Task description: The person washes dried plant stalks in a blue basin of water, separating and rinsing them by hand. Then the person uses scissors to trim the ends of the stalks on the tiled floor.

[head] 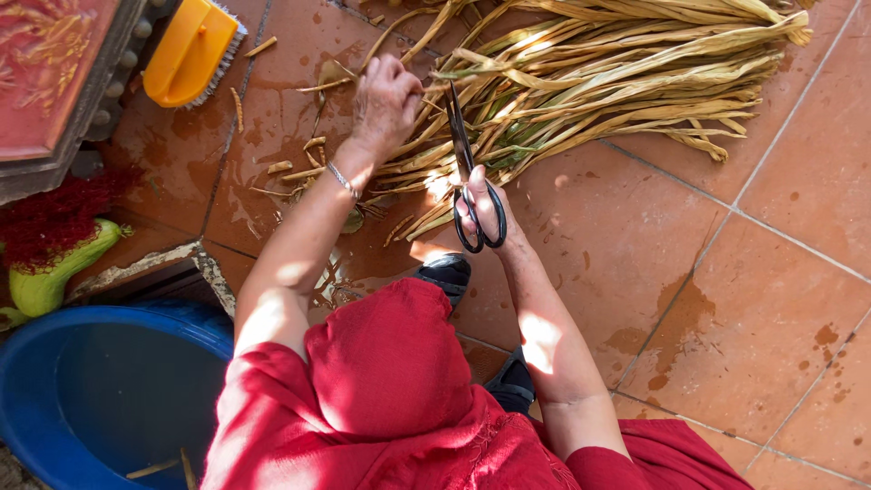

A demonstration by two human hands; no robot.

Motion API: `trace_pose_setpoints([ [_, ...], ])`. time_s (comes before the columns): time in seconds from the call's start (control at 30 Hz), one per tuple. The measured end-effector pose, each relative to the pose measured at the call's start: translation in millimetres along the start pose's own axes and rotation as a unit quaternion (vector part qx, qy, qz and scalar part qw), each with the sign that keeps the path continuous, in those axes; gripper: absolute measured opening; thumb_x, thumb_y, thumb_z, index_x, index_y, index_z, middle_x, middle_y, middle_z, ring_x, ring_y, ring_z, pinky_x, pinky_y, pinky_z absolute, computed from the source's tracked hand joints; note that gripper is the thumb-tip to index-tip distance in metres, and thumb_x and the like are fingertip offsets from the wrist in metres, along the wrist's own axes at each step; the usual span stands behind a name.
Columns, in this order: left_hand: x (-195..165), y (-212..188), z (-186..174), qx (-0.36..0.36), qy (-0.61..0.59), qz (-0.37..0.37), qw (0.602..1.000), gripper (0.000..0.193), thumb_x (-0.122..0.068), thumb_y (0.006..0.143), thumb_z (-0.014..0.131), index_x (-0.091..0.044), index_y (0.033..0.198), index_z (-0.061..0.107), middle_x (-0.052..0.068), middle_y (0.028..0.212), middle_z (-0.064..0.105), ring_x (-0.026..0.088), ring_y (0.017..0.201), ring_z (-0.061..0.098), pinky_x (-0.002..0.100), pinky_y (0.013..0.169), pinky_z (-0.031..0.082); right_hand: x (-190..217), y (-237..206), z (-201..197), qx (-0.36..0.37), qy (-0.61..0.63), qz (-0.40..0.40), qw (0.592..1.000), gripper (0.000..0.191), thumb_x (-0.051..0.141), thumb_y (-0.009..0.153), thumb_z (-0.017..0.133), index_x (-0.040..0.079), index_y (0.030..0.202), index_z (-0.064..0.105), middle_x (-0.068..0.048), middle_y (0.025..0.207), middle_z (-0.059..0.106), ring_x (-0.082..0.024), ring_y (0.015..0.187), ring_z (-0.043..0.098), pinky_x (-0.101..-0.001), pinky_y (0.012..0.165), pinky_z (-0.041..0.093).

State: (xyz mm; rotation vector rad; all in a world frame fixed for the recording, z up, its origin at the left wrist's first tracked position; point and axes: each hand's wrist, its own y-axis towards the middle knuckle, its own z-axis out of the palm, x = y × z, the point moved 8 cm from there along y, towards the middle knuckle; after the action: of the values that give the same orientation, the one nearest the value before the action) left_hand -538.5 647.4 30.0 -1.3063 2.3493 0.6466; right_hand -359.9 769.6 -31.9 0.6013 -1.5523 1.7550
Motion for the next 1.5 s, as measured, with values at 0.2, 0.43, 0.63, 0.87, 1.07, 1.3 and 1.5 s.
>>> trace_pose_setpoints([
  [0.2,-18,-30,7,-0.046,-0.006,0.083,0.995,0.014,-0.012,0.088,0.079,-0.013,0.100,0.071,0.001,0.095,0.061,0.019,0.094,0.055,0.036,0.083,0.050,10,5,1,-0.007,-0.013,-0.051,0.999,0.058,0.060,0.102,0.041,0.005,0.087,0.056,0.002,0.057,0.049,-0.007,0.041,0.044,-0.0251,0.038,0.035],
  [0.43,44,-53,-2,0.109,0.145,-0.033,0.983,0.010,-0.013,0.084,0.064,-0.013,0.074,0.065,0.003,0.067,0.057,0.018,0.065,0.057,0.037,0.058,0.050,-4,-10,-20,-0.030,-0.074,-0.133,0.988,0.049,0.050,0.109,0.055,0.003,0.105,0.071,0.007,0.065,0.051,-0.002,0.053,0.047,-0.0212,0.046,0.038],
  [0.63,118,-74,-79,0.268,0.440,-0.152,0.843,0.044,-0.033,0.068,0.081,-0.020,0.110,0.076,0.015,0.134,0.059,0.037,0.122,0.054,0.073,0.105,0.025,-8,-36,-117,-0.222,0.065,-0.165,0.959,0.039,0.043,0.101,0.063,0.004,0.102,0.067,0.004,0.060,0.050,-0.005,0.044,0.044,-0.0217,0.038,0.034],
  [0.87,-3,46,-3,0.232,0.144,0.066,0.960,0.077,-0.058,0.083,0.077,-0.011,0.141,0.059,0.019,0.149,0.048,0.038,0.138,0.043,0.063,0.110,0.025,-46,-47,-167,-0.344,0.307,-0.148,0.875,0.048,0.049,0.102,0.058,0.001,0.103,0.062,0.000,0.062,0.051,-0.006,0.044,0.042,-0.0211,0.039,0.033],
  [1.07,-96,159,90,0.300,0.092,0.093,0.945,0.105,-0.070,0.075,0.078,-0.010,0.152,0.041,0.019,0.149,0.047,0.041,0.141,0.038,0.068,0.114,0.021,-71,-66,-174,-0.414,0.401,-0.236,0.782,0.052,0.055,0.105,0.050,0.003,0.108,0.058,0.000,0.063,0.048,-0.008,0.045,0.041,-0.0225,0.038,0.032],
  [1.3,-133,237,154,0.289,0.065,-0.032,0.955,0.136,-0.086,0.065,0.075,-0.014,0.164,0.014,0.021,0.162,0.033,0.037,0.153,0.028,0.072,0.122,0.007,-90,-105,-240,-0.521,0.417,-0.288,0.687,0.047,0.048,0.110,0.052,0.003,0.123,0.056,-0.001,0.073,0.049,-0.007,0.058,0.047,-0.0230,0.046,0.037],
  [1.5,-223,169,212,0.340,0.140,0.088,0.926,0.161,-0.092,0.053,0.077,-0.016,0.166,-0.009,0.021,0.169,-0.020,0.042,0.157,-0.015,0.080,0.115,-0.005,-88,-99,-216,-0.553,0.288,-0.201,0.756,0.032,0.015,0.100,0.063,0.000,0.127,0.056,-0.004,0.075,0.057,-0.012,0.055,0.054,-0.0257,0.050,0.048],
])
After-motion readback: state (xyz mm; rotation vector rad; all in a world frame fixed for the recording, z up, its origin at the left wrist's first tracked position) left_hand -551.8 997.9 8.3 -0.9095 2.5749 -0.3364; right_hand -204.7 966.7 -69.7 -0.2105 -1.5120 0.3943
